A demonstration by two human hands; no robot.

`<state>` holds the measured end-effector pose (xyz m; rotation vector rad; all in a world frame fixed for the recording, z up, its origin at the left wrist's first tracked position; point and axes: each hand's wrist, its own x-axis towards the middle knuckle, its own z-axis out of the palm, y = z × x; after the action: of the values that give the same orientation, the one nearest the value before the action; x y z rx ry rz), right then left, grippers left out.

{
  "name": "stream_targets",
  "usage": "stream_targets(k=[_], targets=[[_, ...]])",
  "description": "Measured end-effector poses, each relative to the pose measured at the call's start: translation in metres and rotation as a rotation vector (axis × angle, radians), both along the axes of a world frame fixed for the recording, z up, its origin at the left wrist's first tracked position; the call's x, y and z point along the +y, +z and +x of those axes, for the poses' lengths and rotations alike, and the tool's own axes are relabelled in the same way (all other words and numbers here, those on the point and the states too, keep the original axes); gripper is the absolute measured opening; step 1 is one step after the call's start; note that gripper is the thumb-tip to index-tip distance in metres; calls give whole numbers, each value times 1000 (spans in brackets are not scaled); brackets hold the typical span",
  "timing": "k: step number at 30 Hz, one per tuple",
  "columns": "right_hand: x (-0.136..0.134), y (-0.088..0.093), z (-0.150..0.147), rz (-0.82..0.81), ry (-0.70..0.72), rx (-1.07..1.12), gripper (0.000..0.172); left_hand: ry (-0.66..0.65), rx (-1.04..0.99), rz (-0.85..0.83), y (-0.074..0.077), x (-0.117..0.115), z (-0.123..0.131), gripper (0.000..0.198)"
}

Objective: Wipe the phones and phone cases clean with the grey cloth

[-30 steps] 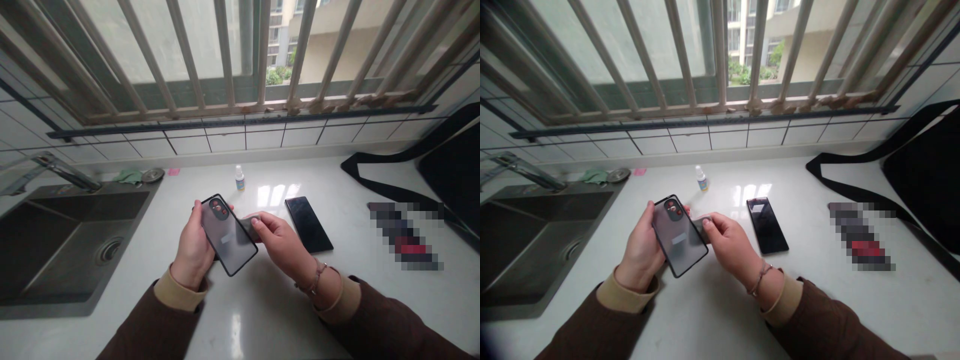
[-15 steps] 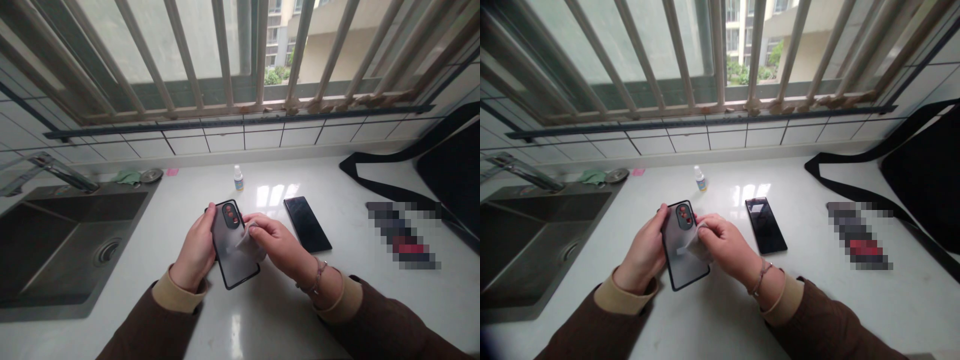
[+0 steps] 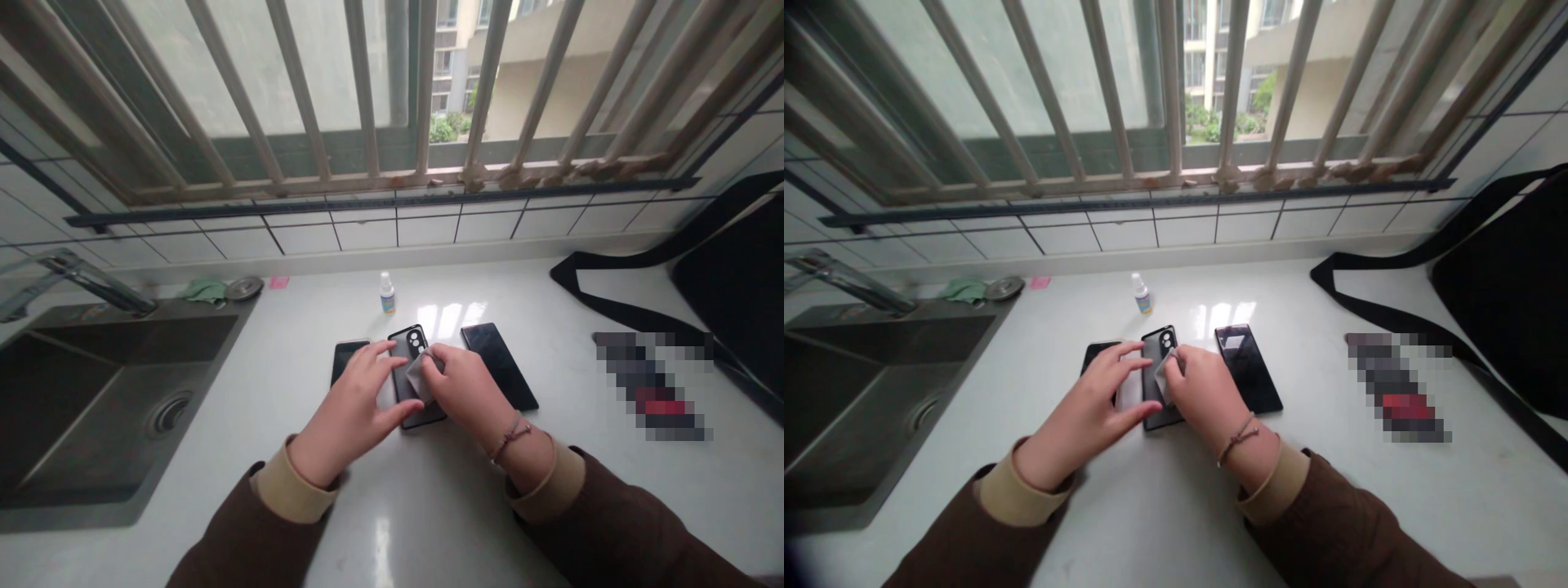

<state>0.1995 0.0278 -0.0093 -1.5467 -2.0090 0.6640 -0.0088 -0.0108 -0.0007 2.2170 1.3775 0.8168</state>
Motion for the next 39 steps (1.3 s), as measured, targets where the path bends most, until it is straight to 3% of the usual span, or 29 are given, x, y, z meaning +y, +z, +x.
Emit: stream_targets(k=[4,10,17,22,27,29,34,39], targets=[[-4,2,1,59,-15,-116,27,-142,230,-51,-11,0,1,77],[-4,11,5,148,-33,-278,25,-168,378,-54,-8,-1,3,61],[28,19,39,170,-271,-278,30,-141,366,2,-7,-2,6,68],[56,5,65,136,-294,-427,34,-114,399,166,-2,-14,51,55],[66,-9,72,91,-291,-442,35,-160,506,239,-10,-14,116,84],[68,-12,74,74,-284,-439,35,-156,530,250,-17,-6,134,83],[73,-17,82,53,-261,-399,32,-148,505,220,-28,8,148,56],[76,-12,86,38,-261,-281,28,-153,453,227,-29,5,146,47]])
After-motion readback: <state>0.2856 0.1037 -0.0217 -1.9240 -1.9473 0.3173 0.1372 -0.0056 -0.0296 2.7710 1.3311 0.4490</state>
